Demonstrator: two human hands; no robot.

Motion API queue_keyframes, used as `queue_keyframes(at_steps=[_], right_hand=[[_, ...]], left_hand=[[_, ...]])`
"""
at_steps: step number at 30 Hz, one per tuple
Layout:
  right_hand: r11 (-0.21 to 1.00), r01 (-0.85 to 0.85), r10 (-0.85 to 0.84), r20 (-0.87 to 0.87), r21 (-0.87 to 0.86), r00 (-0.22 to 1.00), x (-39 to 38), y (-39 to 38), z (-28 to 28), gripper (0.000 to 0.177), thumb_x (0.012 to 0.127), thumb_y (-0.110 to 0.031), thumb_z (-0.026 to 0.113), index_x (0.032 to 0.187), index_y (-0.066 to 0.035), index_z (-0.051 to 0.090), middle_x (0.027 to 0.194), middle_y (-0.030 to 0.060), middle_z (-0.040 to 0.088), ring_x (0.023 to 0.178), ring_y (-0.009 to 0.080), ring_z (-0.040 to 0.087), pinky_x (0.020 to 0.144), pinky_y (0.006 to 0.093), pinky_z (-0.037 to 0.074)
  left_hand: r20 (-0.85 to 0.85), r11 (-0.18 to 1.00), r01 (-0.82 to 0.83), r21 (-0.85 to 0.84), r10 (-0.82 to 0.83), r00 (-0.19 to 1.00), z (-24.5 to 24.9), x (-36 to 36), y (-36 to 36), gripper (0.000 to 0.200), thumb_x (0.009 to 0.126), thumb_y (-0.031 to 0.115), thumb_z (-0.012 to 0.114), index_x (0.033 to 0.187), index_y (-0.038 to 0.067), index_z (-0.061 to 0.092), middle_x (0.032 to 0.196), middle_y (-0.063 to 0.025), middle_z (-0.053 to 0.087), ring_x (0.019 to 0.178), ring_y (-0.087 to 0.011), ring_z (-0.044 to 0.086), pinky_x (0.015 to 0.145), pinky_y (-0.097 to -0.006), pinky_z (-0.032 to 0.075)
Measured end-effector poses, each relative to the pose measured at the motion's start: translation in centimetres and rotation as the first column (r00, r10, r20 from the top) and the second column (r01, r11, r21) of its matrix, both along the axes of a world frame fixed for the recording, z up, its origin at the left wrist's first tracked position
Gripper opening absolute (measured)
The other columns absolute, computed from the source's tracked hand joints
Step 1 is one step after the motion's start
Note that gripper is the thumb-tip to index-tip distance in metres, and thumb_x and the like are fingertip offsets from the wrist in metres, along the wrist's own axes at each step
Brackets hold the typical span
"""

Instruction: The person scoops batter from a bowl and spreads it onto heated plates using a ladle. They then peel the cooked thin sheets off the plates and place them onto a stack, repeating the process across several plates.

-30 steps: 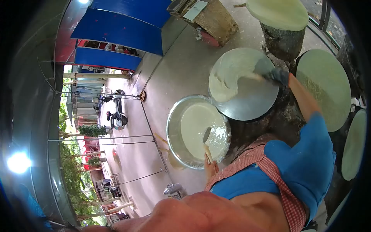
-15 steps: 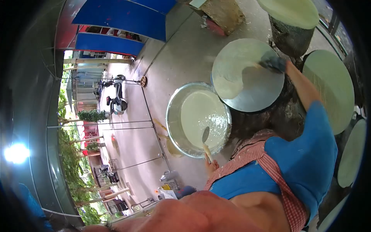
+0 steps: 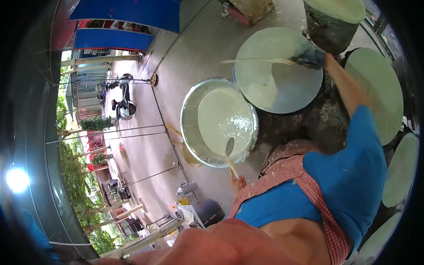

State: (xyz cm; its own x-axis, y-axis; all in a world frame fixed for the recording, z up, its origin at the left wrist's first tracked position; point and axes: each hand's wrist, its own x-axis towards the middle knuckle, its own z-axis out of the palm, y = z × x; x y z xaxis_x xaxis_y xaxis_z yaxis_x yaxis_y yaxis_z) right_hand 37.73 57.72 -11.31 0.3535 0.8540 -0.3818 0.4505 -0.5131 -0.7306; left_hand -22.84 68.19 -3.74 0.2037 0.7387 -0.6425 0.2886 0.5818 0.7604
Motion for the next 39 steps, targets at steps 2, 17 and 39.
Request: queue_keyframes(at_steps=[2, 17, 39], right_hand=[[0.999, -0.013, 0.014, 0.027, -0.038, 1.0, -0.3, 2.3, 0.4, 0.015, 0.068, -0.011, 0.055, 0.082, -0.009, 0.062, 0.066, 0.0056, 0.058, 0.053, 0.0159, 0.054, 0.045, 0.03, 0.044], [0.823, 0.419, -0.559, 0.418, 0.383, 0.716, -36.7, -19.9, 6.3, 0.021, 0.078, -0.022, 0.046, 0.082, -0.008, 0.06, 0.066, 0.0102, 0.058, 0.058, 0.0219, 0.055, 0.053, 0.033, 0.043], [0.862, 0.507, -0.36, 0.688, -0.014, 0.63, -35.1, -8.3, 7.8, 0.029, 0.08, -0.028, 0.039, 0.088, -0.013, 0.062, 0.084, 0.016, 0.059, 0.076, 0.0272, 0.058, 0.067, 0.0411, 0.045]], left_hand=[[0.029, 1.0, 0.013, -0.007, -0.013, 0.999, -0.4, -0.5, 0.0, 0.07, 0.077, 0.0, 0.04, 0.133, 0.025, 0.007, 0.055, 0.0015, 0.036, 0.037, -0.0074, 0.033, 0.032, -0.0213, 0.026], [0.208, 0.953, 0.269, -0.136, -0.238, 0.949, -2.8, -8.9, 7.9, 0.053, 0.081, 0.004, 0.042, 0.127, 0.02, 0.021, 0.051, 0.0023, 0.031, 0.034, -0.006, 0.03, 0.028, -0.0196, 0.025], [0.813, 0.74, 0.538, -0.404, 0.022, 0.582, 3.0, -11.5, 6.1, 0.029, 0.078, 0.025, 0.055, 0.067, 0.008, 0.034, 0.055, 0.0009, 0.031, 0.037, -0.0043, 0.025, 0.03, -0.0158, 0.024]])
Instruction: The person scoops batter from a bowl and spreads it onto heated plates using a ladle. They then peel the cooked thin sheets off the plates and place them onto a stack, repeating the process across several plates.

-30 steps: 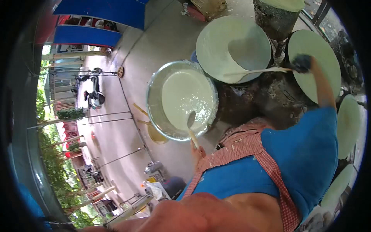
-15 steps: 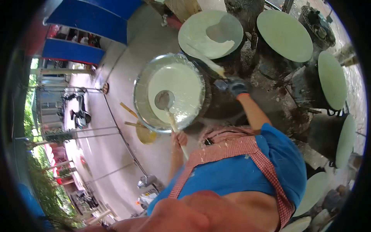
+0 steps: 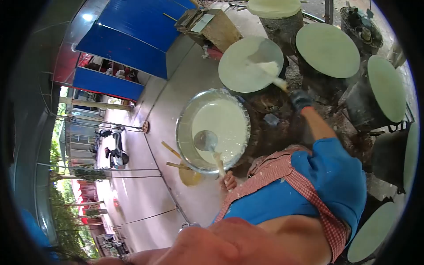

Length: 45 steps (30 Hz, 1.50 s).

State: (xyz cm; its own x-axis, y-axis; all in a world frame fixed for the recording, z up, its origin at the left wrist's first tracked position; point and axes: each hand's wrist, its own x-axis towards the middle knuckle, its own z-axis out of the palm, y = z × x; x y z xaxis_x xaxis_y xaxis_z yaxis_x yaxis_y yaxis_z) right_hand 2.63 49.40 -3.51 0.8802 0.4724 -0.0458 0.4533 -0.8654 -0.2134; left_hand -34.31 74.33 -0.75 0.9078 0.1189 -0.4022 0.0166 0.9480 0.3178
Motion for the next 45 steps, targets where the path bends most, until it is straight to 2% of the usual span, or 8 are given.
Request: queue_keyframes(at_steps=[8, 14, 18, 23, 24, 35, 38, 45], right_hand=[[0.93, 0.033, 0.003, -0.097, 0.366, 0.995, 1.2, 2.1, -6.7, 0.024, 0.075, -0.027, 0.046, 0.09, -0.014, 0.06, 0.081, 0.0187, 0.058, 0.076, 0.0334, 0.056, 0.068, 0.0435, 0.043], [0.725, 0.386, -0.298, -0.245, 0.57, 0.922, 9.5, -1.4, -1.7, 0.033, 0.082, -0.034, 0.039, 0.088, -0.008, 0.057, 0.081, 0.0197, 0.056, 0.08, 0.0348, 0.053, 0.066, 0.0401, 0.042], [0.984, -0.061, 0.062, 0.0, 0.169, 0.998, 4.7, -0.5, -3.4, 0.033, 0.081, -0.035, 0.041, 0.084, -0.008, 0.06, 0.084, 0.0183, 0.057, 0.08, 0.0304, 0.054, 0.066, 0.0356, 0.042], [0.508, 0.452, -0.041, -0.504, 0.733, 0.863, 10.2, -3.8, -2.7, 0.039, 0.085, -0.038, 0.035, 0.095, -0.008, 0.059, 0.093, 0.0167, 0.057, 0.083, 0.0294, 0.055, 0.068, 0.0363, 0.043], [0.951, 0.114, -0.106, -0.043, 0.288, 0.993, 14.7, -3.1, -6.1, 0.046, 0.08, -0.043, 0.042, 0.109, -0.009, 0.052, 0.103, 0.0166, 0.054, 0.091, 0.0292, 0.054, 0.076, 0.039, 0.041], [0.637, 0.258, -0.313, -0.062, 0.726, 0.948, 12.2, 8.8, -8.7, 0.043, 0.082, -0.041, 0.04, 0.101, -0.007, 0.056, 0.097, 0.0135, 0.059, 0.087, 0.0261, 0.056, 0.077, 0.0364, 0.041], [0.873, 0.229, -0.009, -0.455, 0.431, 0.89, 11.4, 4.8, -2.0, 0.042, 0.077, -0.036, 0.052, 0.108, -0.008, 0.052, 0.108, 0.0181, 0.052, 0.095, 0.0215, 0.05, 0.083, 0.0318, 0.039], [0.997, -0.065, 0.065, -0.019, 0.039, 0.998, 7.8, 7.7, -14.8, 0.022, 0.077, -0.024, 0.045, 0.088, -0.013, 0.061, 0.089, 0.0116, 0.06, 0.078, 0.0269, 0.058, 0.069, 0.0331, 0.046]], left_hand=[[-0.011, 0.925, -0.109, -0.365, 0.113, 0.994, -3.8, 2.9, -0.5, 0.059, 0.078, 0.011, 0.052, 0.129, 0.026, 0.026, 0.065, 0.0002, 0.03, 0.045, -0.0055, 0.029, 0.036, -0.0146, 0.028], [0.046, 0.898, 0.048, -0.437, -0.031, 0.998, -4.1, 5.3, -0.9, 0.021, 0.079, 0.01, 0.052, 0.098, 0.006, 0.043, 0.066, -0.0011, 0.031, 0.047, -0.0067, 0.03, 0.036, -0.016, 0.03], [-0.048, 0.785, 0.004, -0.62, -0.044, 0.998, -2.8, 9.4, -2.4, 0.013, 0.08, 0.01, 0.05, 0.082, 0.003, 0.04, 0.065, -0.0015, 0.032, 0.045, -0.0068, 0.032, 0.036, -0.0172, 0.032], [-0.106, 0.876, -0.098, -0.473, 0.054, 0.993, -1.9, 11.1, -4.6, 0.014, 0.08, 0.01, 0.049, 0.089, 0.002, 0.043, 0.059, -0.0015, 0.032, 0.042, -0.007, 0.032, 0.036, -0.0172, 0.032], [-0.188, 0.852, -0.118, -0.51, 0.023, 0.982, -2.1, 10.3, -4.8, 0.014, 0.08, 0.01, 0.049, 0.09, 0.003, 0.043, 0.059, -0.0015, 0.032, 0.043, -0.0071, 0.031, 0.036, -0.0171, 0.031], [-0.344, 0.998, 0.058, -0.004, -0.056, 0.937, -6.2, 7.7, -3.5, 0.023, 0.085, 0.023, 0.044, 0.069, 0.009, 0.036, 0.052, 0.0037, 0.029, 0.041, -0.0058, 0.028, 0.037, -0.0176, 0.026], [-0.244, 0.959, -0.161, -0.233, 0.103, 0.964, -2.5, 7.8, -3.4, 0.009, 0.086, 0.015, 0.042, 0.083, 0.006, 0.041, 0.062, 0.0015, 0.027, 0.047, -0.0062, 0.027, 0.043, -0.0172, 0.028], [-0.077, 0.811, 0.0, -0.585, -0.056, 0.995, -3.1, 7.7, 1.1, 0.017, 0.084, 0.012, 0.044, 0.071, 0.007, 0.035, 0.059, 0.0018, 0.028, 0.045, -0.0058, 0.028, 0.039, -0.017, 0.028]])
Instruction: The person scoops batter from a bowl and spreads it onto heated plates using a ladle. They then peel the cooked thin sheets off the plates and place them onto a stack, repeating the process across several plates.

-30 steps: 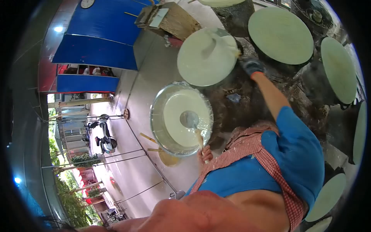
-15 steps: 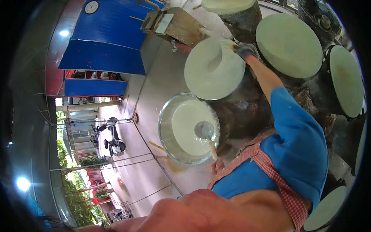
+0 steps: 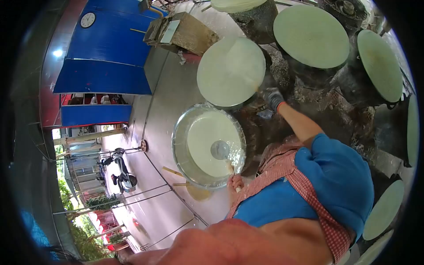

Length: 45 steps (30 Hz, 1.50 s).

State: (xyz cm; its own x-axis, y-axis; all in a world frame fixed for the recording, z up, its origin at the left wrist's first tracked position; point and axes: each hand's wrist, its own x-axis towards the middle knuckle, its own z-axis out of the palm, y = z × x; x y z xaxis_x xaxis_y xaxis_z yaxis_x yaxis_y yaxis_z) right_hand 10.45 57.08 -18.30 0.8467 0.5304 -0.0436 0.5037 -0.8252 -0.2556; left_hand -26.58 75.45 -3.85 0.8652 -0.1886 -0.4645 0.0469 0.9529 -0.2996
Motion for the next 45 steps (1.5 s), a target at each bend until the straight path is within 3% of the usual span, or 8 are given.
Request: queue_keyframes(at_steps=[3, 9, 15, 27, 32, 35, 40, 45], right_hand=[[0.937, -0.182, 0.151, 0.126, 0.298, 0.981, -1.0, -3.9, 4.0, 0.036, 0.074, -0.032, 0.05, 0.102, -0.009, 0.056, 0.102, 0.0145, 0.055, 0.076, 0.0213, 0.059, 0.073, 0.0329, 0.045], [0.769, 0.497, -0.507, -0.09, 0.403, 0.857, 8.4, -6.8, 10.9, 0.028, 0.075, -0.028, 0.047, 0.098, -0.015, 0.057, 0.089, 0.0138, 0.059, 0.082, 0.0295, 0.057, 0.069, 0.0379, 0.045], [0.992, -0.128, 0.127, 0.037, 0.019, 0.991, 6.2, -7.1, 14.1, 0.032, 0.082, -0.028, 0.036, 0.112, -0.023, 0.046, 0.063, 0.016, 0.053, 0.06, 0.0315, 0.056, 0.053, 0.0425, 0.044], [0.977, 0.207, -0.21, 0.076, 0.052, 0.975, -1.0, -12.8, 16.7, 0.029, 0.077, -0.02, 0.041, 0.104, -0.017, 0.054, 0.081, 0.0149, 0.059, 0.071, 0.0317, 0.057, 0.062, 0.0427, 0.044], [0.989, 0.117, -0.118, 0.003, -0.09, 0.993, -7.3, -8.7, 7.1, 0.027, 0.077, -0.028, 0.046, 0.1, -0.018, 0.056, 0.073, 0.0138, 0.058, 0.071, 0.0307, 0.057, 0.063, 0.0407, 0.045], [0.929, 0.107, -0.198, 0.231, 0.355, 0.953, -9.9, -7.7, 7.0, 0.023, 0.077, -0.03, 0.044, 0.092, -0.021, 0.06, 0.065, 0.0121, 0.057, 0.063, 0.0305, 0.056, 0.058, 0.0399, 0.045], [0.965, 0.229, -0.144, 0.47, -0.128, 0.871, -15.5, -9.3, 13.4, 0.024, 0.074, -0.026, 0.053, 0.094, -0.013, 0.06, 0.052, 0.0076, 0.047, 0.05, 0.0204, 0.05, 0.047, 0.036, 0.039], [0.941, 0.198, -0.31, 0.461, 0.276, 0.831, -19.1, -11.1, 14.7, 0.027, 0.076, -0.027, 0.051, 0.097, -0.012, 0.058, 0.058, 0.01, 0.051, 0.048, 0.0238, 0.05, 0.048, 0.0368, 0.039]], left_hand=[[-0.252, 0.978, -0.117, 0.172, 0.159, 0.955, 2.7, 0.8, -0.7, 0.014, 0.084, 0.011, 0.045, 0.074, 0.005, 0.038, 0.059, 0.0006, 0.029, 0.044, -0.0062, 0.028, 0.038, -0.0178, 0.028], [-0.076, 0.988, -0.112, 0.105, 0.12, 0.99, 2.3, 1.2, 0.3, 0.014, 0.084, 0.009, 0.042, 0.096, 0.002, 0.046, 0.059, -0.0006, 0.032, 0.042, -0.007, 0.032, 0.036, -0.0185, 0.031], [-0.214, 0.972, -0.048, 0.228, 0.098, 0.972, -0.3, 4.5, 2.7, 0.01, 0.083, 0.014, 0.041, 0.08, 0.005, 0.045, 0.054, 0.0003, 0.032, 0.036, -0.0068, 0.03, 0.032, -0.0186, 0.031], [-0.022, 0.89, 0.008, 0.456, 0.002, 1.0, 2.5, 24.9, 1.8, 0.019, 0.08, 0.008, 0.045, 0.065, 0.011, 0.033, 0.051, 0.0036, 0.027, 0.039, -0.0042, 0.028, 0.034, -0.0189, 0.027], [-0.206, 0.391, 0.196, 0.899, -0.017, 0.978, 1.2, 29.3, -3.5, 0.021, 0.081, 0.009, 0.044, 0.063, 0.011, 0.032, 0.05, 0.003, 0.028, 0.039, -0.0055, 0.028, 0.034, -0.0195, 0.025], [0.016, 0.953, 0.159, 0.259, -0.168, 0.986, 3.2, 26.7, -2.1, 0.021, 0.082, 0.014, 0.044, 0.064, 0.009, 0.034, 0.05, 0.002, 0.031, 0.037, -0.0068, 0.03, 0.033, -0.0197, 0.024], [-0.079, 0.777, 0.292, 0.557, -0.301, 0.95, 1.6, 16.8, 0.6, 0.029, 0.084, 0.024, 0.045, 0.063, 0.008, 0.034, 0.05, 0.0005, 0.031, 0.035, -0.0072, 0.028, 0.03, -0.0197, 0.021], [0.073, 0.802, 0.547, -0.241, -0.547, 0.834, 4.5, 16.7, -1.0, 0.028, 0.086, 0.023, 0.042, 0.064, 0.006, 0.035, 0.051, -0.0003, 0.029, 0.038, -0.0084, 0.029, 0.032, -0.0203, 0.027]])
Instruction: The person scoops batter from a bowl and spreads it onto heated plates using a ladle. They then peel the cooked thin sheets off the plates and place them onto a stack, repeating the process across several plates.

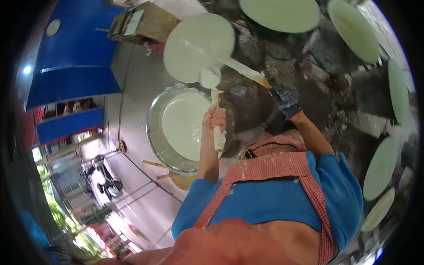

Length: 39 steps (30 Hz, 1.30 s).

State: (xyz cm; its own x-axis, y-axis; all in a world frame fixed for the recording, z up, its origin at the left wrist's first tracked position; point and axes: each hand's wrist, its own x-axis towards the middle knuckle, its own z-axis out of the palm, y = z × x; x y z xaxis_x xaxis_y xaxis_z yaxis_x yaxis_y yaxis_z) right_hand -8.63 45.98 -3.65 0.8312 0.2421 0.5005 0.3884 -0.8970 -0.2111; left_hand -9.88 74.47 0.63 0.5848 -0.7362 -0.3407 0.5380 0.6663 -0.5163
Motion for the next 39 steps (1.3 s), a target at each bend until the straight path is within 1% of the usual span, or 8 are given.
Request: queue_keyframes(at_steps=[3, 6, 12, 14, 17, 20, 28, 39], right_hand=[[0.969, 0.166, -0.134, -0.175, 0.183, 0.975, -2.8, -1.2, 1.2, 0.035, 0.075, -0.032, 0.052, 0.104, -0.011, 0.054, 0.065, 0.0134, 0.055, 0.051, 0.0274, 0.051, 0.049, 0.038, 0.04], [0.898, 0.423, -0.28, -0.582, 0.123, 0.763, -7.6, -5.3, 1.2, 0.043, 0.072, -0.037, 0.054, 0.107, -0.011, 0.052, 0.078, 0.0157, 0.058, 0.067, 0.0331, 0.054, 0.062, 0.041, 0.042], [0.613, 0.759, -0.639, -0.427, 0.22, 0.64, -21.5, -14.7, -2.2, 0.033, 0.067, -0.037, 0.055, 0.087, -0.011, 0.057, 0.072, 0.0153, 0.058, 0.059, 0.0337, 0.054, 0.054, 0.0423, 0.043], [0.503, 0.855, -0.722, -0.483, 0.125, 0.495, -25.0, -18.9, -4.6, 0.022, 0.064, -0.029, 0.055, 0.076, -0.011, 0.057, 0.071, 0.0146, 0.058, 0.061, 0.0326, 0.055, 0.056, 0.0414, 0.043], [0.3, 0.953, -0.781, -0.582, -0.032, 0.226, -33.0, -23.0, -2.2, 0.017, 0.064, -0.021, 0.053, 0.077, -0.011, 0.058, 0.07, 0.0139, 0.058, 0.062, 0.0299, 0.057, 0.056, 0.0406, 0.043], [-0.004, 0.997, -0.856, -0.516, 0.079, 0.038, -40.4, -24.6, -3.4, 0.02, 0.065, -0.02, 0.051, 0.082, -0.011, 0.058, 0.07, 0.0127, 0.058, 0.064, 0.0301, 0.057, 0.056, 0.0409, 0.043], [-0.613, 0.777, -0.727, -0.283, -0.145, -0.626, -52.2, -16.4, -4.3, 0.026, 0.066, -0.024, 0.053, 0.089, -0.011, 0.058, 0.088, 0.0127, 0.058, 0.075, 0.0298, 0.057, 0.064, 0.0384, 0.045], [-0.997, -0.028, 0.061, -0.514, -0.071, -0.856, -59.6, -2.2, -1.5, 0.034, 0.071, -0.036, 0.054, 0.089, -0.007, 0.057, 0.086, 0.0151, 0.059, 0.078, 0.0321, 0.055, 0.067, 0.0394, 0.045]], left_hand=[[0.12, 0.981, 0.101, 0.163, -0.122, 0.985, 0.5, -0.9, -1.2, 0.025, 0.087, 0.024, 0.041, 0.067, 0.01, 0.037, 0.054, 0.0004, 0.033, 0.04, -0.0076, 0.031, 0.033, -0.0201, 0.028], [0.239, 0.255, -0.081, 0.963, -0.685, 0.688, 1.3, -3.8, -5.4, 0.024, 0.086, 0.031, 0.042, 0.069, 0.014, 0.039, 0.051, 0.0035, 0.033, 0.037, -0.0066, 0.031, 0.031, -0.0182, 0.027], [0.319, 0.534, 0.499, 0.682, -0.832, 0.454, -4.0, -5.4, -15.2, 0.024, 0.086, 0.024, 0.044, 0.069, 0.008, 0.039, 0.05, 0.0028, 0.028, 0.041, -0.0055, 0.027, 0.034, -0.0192, 0.024], [0.577, 0.137, 0.933, -0.334, -0.752, 0.317, -4.5, -4.9, -22.4, 0.023, 0.087, 0.02, 0.042, 0.069, 0.006, 0.04, 0.05, 0.0022, 0.029, 0.04, -0.006, 0.026, 0.036, -0.0193, 0.026], [-0.16, 0.331, 0.937, -0.116, -0.937, 0.311, -3.4, -7.5, -26.5, 0.026, 0.086, 0.019, 0.042, 0.064, 0.007, 0.036, 0.049, 0.0018, 0.029, 0.039, -0.0066, 0.027, 0.038, -0.0188, 0.028], [-0.115, 0.151, 0.982, -0.112, -0.984, 0.138, -3.3, -7.5, -31.5, 0.024, 0.086, 0.018, 0.042, 0.066, 0.006, 0.038, 0.048, 0.0018, 0.03, 0.039, -0.0067, 0.028, 0.038, -0.0189, 0.028], [-0.167, -0.127, 0.992, -0.018, -0.978, -0.128, 0.3, -9.0, -44.1, 0.028, 0.088, 0.018, 0.039, 0.063, 0.008, 0.031, 0.051, 0.0017, 0.026, 0.042, -0.0069, 0.027, 0.04, -0.0202, 0.028], [-0.176, -0.587, 0.809, 0.007, -0.797, -0.577, -2.1, -10.5, -53.0, 0.027, 0.087, 0.018, 0.038, 0.063, 0.008, 0.031, 0.051, 0.0015, 0.027, 0.04, -0.007, 0.027, 0.037, -0.0211, 0.026]])
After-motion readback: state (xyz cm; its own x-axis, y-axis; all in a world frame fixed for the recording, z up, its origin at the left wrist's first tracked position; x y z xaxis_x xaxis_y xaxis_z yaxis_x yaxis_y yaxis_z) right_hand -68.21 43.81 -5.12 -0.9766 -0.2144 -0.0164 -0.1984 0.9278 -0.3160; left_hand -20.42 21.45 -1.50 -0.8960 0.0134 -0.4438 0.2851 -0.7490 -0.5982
